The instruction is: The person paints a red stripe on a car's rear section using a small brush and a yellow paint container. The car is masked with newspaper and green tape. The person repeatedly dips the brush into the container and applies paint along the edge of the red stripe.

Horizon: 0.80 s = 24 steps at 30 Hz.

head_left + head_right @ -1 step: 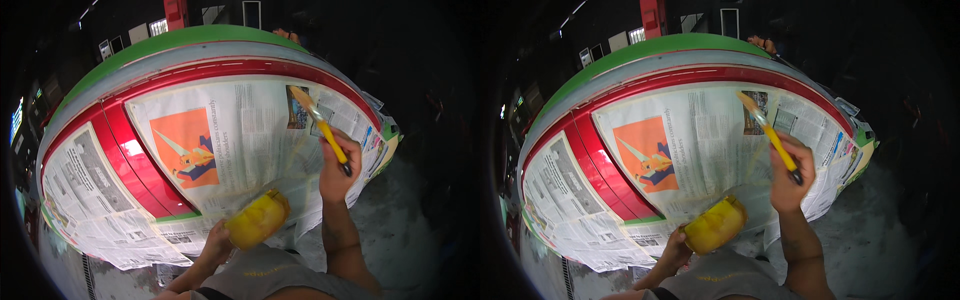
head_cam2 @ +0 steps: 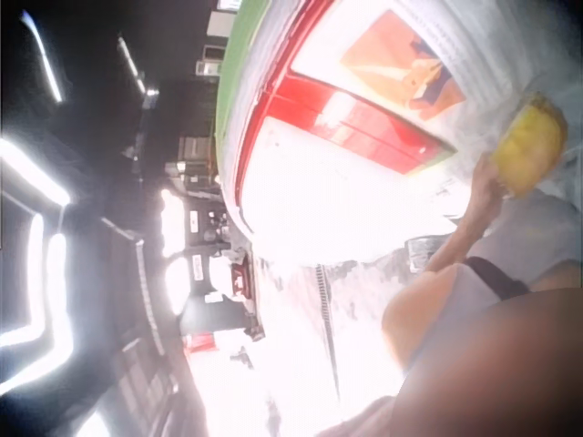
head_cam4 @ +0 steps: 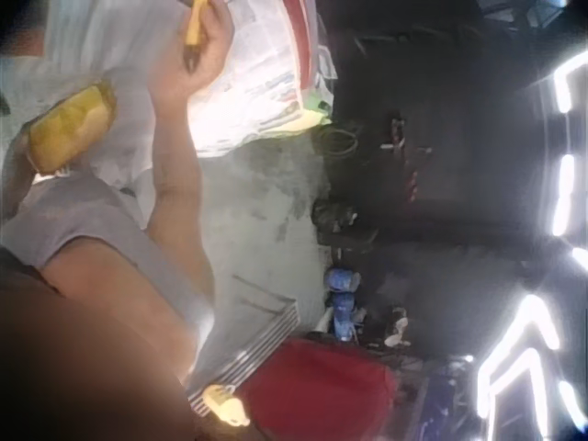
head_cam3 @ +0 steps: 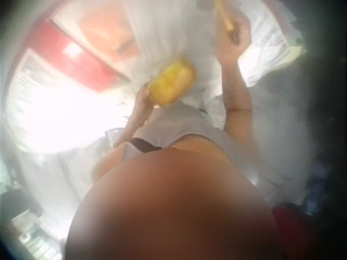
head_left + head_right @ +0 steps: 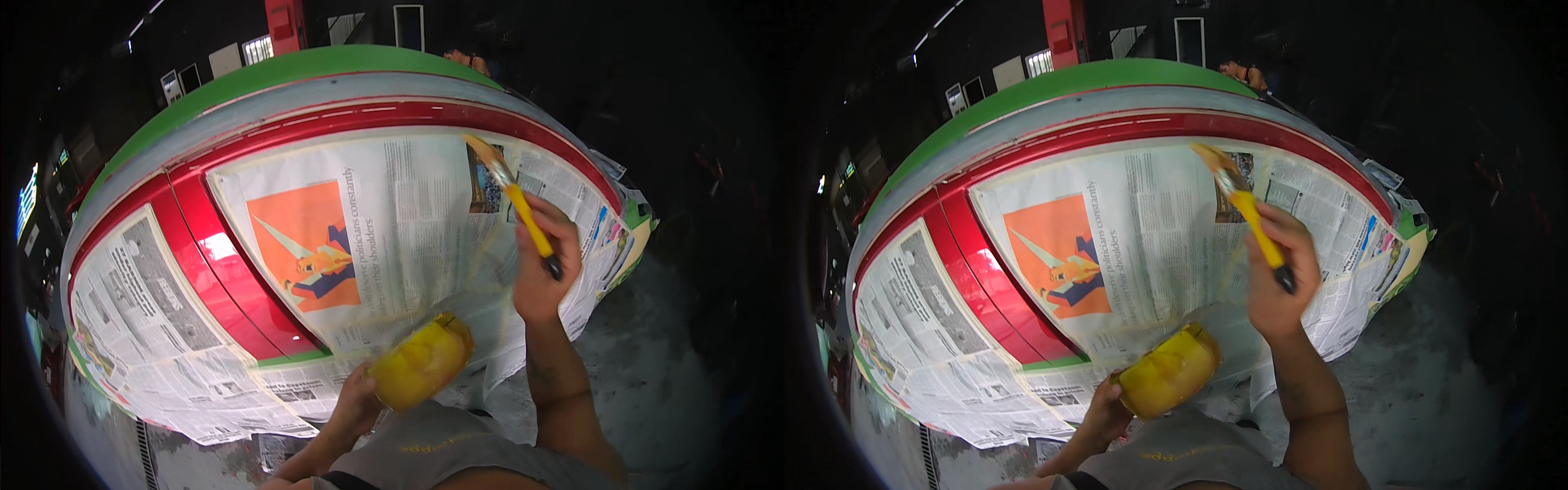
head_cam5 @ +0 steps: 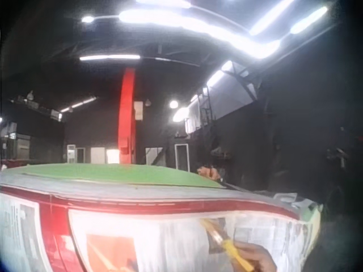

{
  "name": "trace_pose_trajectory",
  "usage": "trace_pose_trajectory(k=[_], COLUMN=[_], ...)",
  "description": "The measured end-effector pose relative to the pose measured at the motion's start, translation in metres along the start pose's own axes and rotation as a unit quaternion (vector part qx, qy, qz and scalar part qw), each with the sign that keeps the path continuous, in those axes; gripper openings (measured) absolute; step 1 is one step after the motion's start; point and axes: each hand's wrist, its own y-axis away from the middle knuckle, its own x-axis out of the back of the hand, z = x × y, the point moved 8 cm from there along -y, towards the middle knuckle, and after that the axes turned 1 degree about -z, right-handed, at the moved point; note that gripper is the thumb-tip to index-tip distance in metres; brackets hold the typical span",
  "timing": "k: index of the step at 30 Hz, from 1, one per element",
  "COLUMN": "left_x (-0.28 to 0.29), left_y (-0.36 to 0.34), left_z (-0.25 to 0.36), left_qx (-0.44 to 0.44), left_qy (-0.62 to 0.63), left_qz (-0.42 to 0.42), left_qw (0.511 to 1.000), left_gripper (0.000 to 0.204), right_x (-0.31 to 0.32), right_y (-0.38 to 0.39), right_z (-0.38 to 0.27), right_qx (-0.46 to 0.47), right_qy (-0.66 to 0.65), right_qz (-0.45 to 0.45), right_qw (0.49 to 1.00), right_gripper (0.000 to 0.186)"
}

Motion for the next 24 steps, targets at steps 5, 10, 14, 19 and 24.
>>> trace_pose_trajectory(k=[5, 10, 14, 19, 24], left_x=[0.015, 0.023, 0.020, 0.010, 0.006], left_y=[0.012, 0.016, 0.016, 0.013, 0.012], left_z=[0.002, 0.004, 0.010, 0.014, 0.012], left_qx=[-0.006, -0.002, -0.014, -0.026, -0.042], left_qy=[-0.001, -0.006, 0.001, 0.002, 0.004], left_qz=[-0.001, 0.011, 0.014, -0.010, -0.002], left_qw=[1.000, 1.000, 1.000, 1.000, 0.999], left_gripper=[0.089, 0.092, 0.094, 0.095, 0.096], right_x=[-0.073, -0.101, -0.106, -0.107, -0.106], right_y=[-0.038, -0.052, -0.051, -0.051, -0.053], right_z=[-0.005, -0.009, -0.013, -0.019, -0.019], right_qx=[0.166, 0.212, 0.216, 0.216, 0.207], right_qy=[0.183, 0.211, 0.187, 0.197, 0.213], right_qz=[-0.105, -0.110, -0.126, -0.135, -0.165], right_qw=[0.963, 0.948, 0.950, 0.947, 0.940], right_gripper=[0.034, 0.033, 0.036, 0.036, 0.029])
